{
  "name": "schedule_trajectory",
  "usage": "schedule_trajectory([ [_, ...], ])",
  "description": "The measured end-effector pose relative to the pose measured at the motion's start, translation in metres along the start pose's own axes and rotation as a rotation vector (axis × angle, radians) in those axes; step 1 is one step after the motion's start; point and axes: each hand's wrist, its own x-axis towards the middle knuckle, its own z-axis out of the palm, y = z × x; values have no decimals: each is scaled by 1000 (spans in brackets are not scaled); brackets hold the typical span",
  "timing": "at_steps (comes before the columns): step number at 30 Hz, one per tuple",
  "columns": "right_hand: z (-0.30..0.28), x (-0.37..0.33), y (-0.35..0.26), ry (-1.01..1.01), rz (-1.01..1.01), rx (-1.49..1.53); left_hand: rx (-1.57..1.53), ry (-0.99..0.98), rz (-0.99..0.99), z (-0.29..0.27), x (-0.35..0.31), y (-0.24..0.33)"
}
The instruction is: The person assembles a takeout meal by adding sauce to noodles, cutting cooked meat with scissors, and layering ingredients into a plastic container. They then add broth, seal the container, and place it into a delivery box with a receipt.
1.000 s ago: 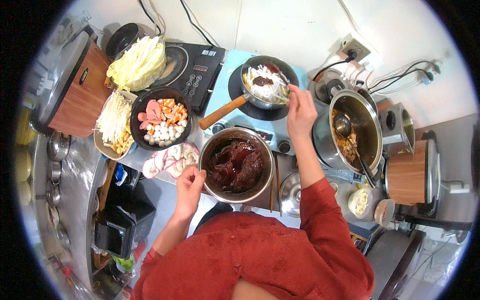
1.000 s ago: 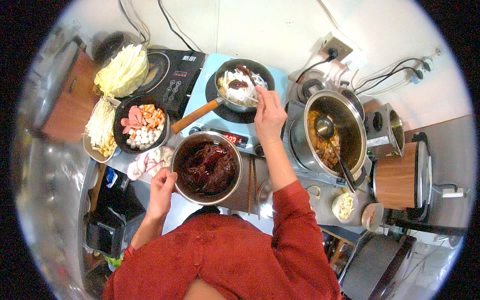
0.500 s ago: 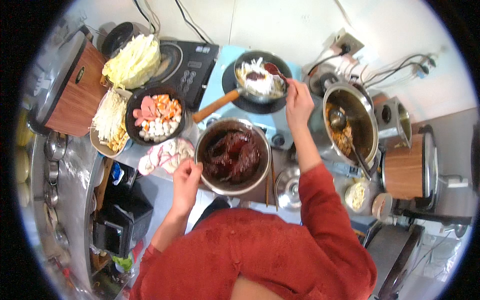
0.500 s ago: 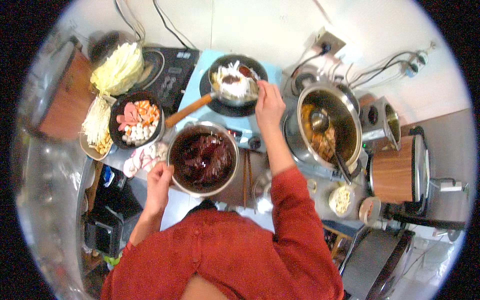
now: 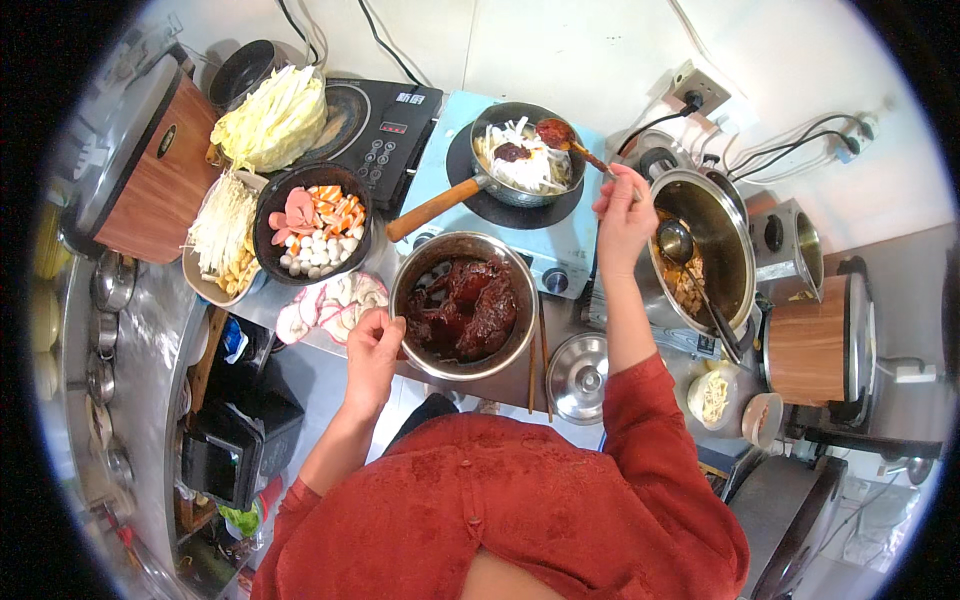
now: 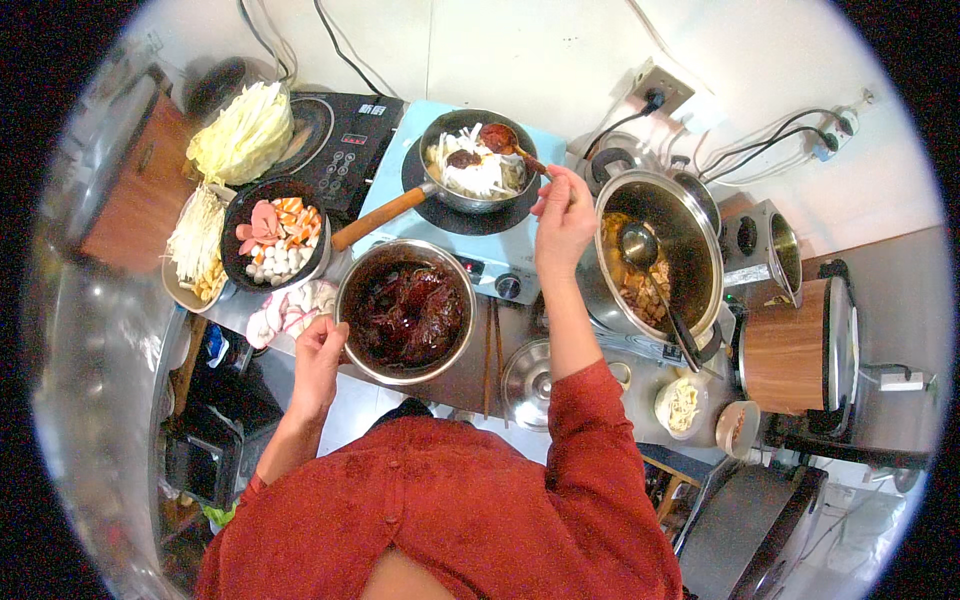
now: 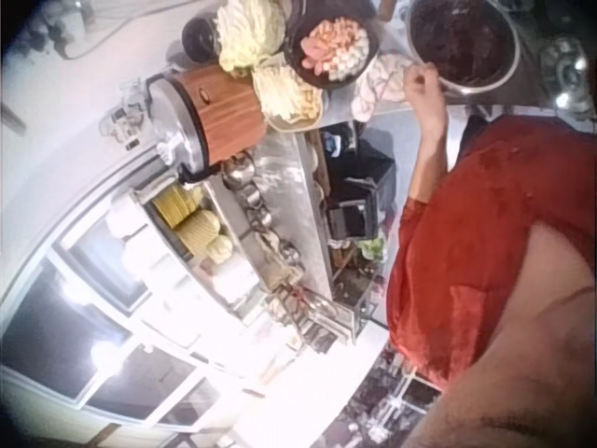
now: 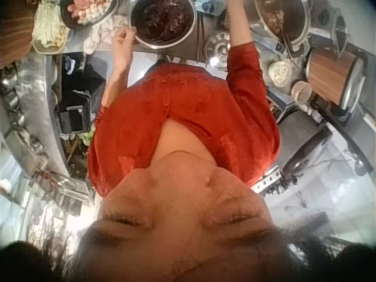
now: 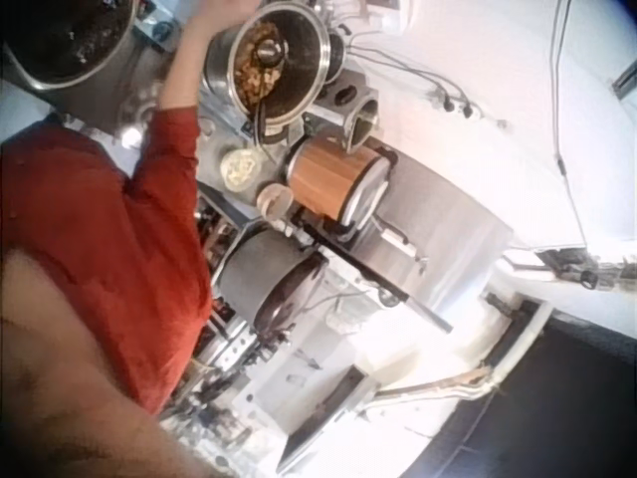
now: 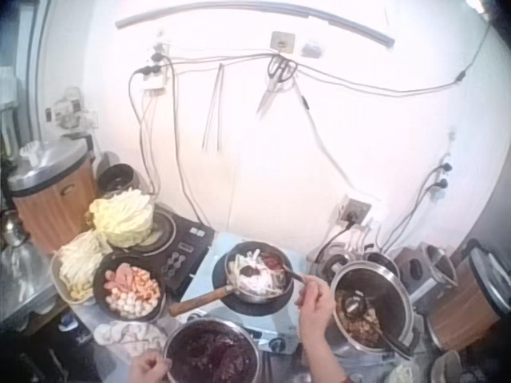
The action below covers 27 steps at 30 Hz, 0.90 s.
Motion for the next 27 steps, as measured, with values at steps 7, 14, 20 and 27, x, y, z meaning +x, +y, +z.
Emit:
schedule_trajectory([
  [7, -54, -73, -55, -407, 213, 205, 47, 11, 64, 0, 7, -6],
  [14, -62, -103, -49, -728, 109, 1, 115, 14, 99, 4, 9, 1],
  [20, -45, -122, -46, -719, 199, -53, 133, 12, 102, 10, 7, 5],
  [27, -47, -122, -38, -669, 494, 70, 177, 10, 138, 9, 10, 4],
])
